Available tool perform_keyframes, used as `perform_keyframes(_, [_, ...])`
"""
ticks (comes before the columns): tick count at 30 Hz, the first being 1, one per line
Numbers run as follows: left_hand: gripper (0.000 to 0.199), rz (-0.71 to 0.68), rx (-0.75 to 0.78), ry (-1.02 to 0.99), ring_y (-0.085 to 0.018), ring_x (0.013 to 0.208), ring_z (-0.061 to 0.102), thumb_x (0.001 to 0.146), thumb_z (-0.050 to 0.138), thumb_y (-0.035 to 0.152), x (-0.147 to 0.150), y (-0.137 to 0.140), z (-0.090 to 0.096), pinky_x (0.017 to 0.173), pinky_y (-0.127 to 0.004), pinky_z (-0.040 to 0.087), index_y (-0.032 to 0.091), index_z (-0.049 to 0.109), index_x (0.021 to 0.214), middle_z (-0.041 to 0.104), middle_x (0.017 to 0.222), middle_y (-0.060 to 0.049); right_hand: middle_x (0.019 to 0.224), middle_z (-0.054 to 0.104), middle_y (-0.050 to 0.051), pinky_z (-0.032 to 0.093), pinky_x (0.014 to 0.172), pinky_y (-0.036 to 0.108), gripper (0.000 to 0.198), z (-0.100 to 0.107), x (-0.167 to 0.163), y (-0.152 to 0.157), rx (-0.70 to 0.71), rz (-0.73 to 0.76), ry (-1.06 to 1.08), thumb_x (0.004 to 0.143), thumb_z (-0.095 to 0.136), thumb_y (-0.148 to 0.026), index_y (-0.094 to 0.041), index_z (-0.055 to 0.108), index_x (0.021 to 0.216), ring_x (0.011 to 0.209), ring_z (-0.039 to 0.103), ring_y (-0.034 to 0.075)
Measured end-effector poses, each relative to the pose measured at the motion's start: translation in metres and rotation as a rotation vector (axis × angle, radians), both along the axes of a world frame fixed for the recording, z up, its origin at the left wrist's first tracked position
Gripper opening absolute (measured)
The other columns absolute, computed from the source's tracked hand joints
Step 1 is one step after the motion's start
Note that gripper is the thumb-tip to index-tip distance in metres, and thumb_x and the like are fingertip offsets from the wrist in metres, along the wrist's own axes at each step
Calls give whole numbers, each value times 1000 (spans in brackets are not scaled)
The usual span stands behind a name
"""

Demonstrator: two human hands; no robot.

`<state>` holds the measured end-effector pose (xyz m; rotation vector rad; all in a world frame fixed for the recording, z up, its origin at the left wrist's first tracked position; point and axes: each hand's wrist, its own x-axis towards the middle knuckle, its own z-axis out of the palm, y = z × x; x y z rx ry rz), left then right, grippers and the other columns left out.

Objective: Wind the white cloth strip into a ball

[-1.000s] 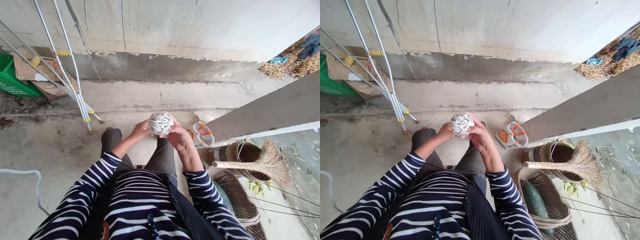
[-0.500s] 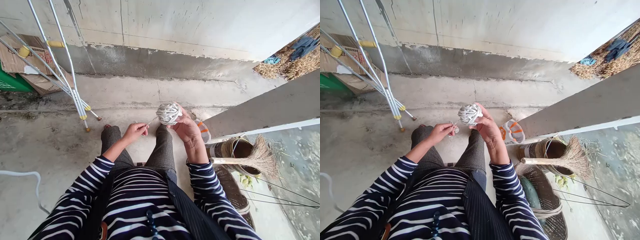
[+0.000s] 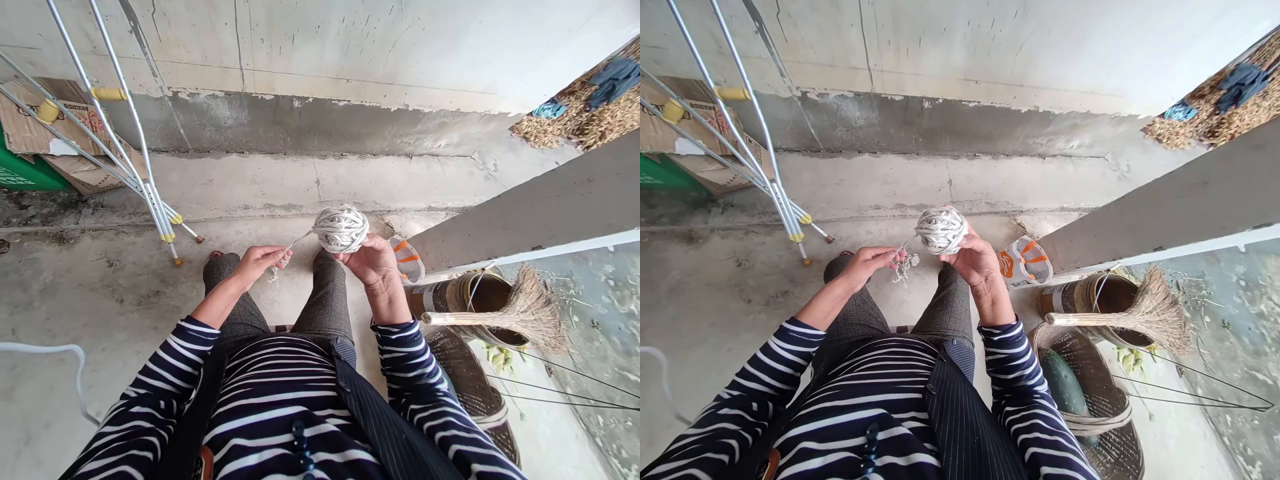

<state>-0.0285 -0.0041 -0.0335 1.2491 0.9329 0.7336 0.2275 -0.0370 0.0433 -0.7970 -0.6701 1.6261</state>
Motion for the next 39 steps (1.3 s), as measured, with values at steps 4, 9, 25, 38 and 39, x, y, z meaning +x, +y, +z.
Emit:
perform_keyframes(4, [53,-95,6,51,-28,100,73,76,81,61,9,8,8,79,-38,62,14,80,99,79,109,-16,111,78,3,61,51,25,73,3,-10,3,12,74,39,55,70,-17,-27,65,127,67,66,14])
perform_keyframes(9, [51,-70,38,-45,-26,88,74,75,83,59,34,15,25,80,-39,62,13,78,98,80,93,-11,98,77,1,64,53,29,70,2,-24,13,-15,210,25,54,72,-16,-25,67,124,65,67,16])
perform_keyframes(25, [36,-30,221,128,-17,72,68,93,59,46,22,17,14,70,-28,59,16,67,76,72,77,-7,97,74,-5,66,56,26,59,30,-18,28,74,51,-62,58,77,-14,-27,70,115,73,68,14])
perform_keyframes(38, [20,-68,140,186,-14,69,66,88,54,31,6,14,-1,68,-24,54,16,65,79,71,74,-4,101,66,-1,59,60,25,58,46,-22,30,386,-52,-396,62,90,-28,-30,63,113,80,61,16])
perform_keyframes(39, [20,-94,143,191,-14,71,66,87,54,31,5,12,-2,69,-24,54,16,66,80,71,76,-4,103,66,0,59,63,27,57,44,-22,31,431,-73,-451,64,90,-30,-30,62,114,83,61,16])
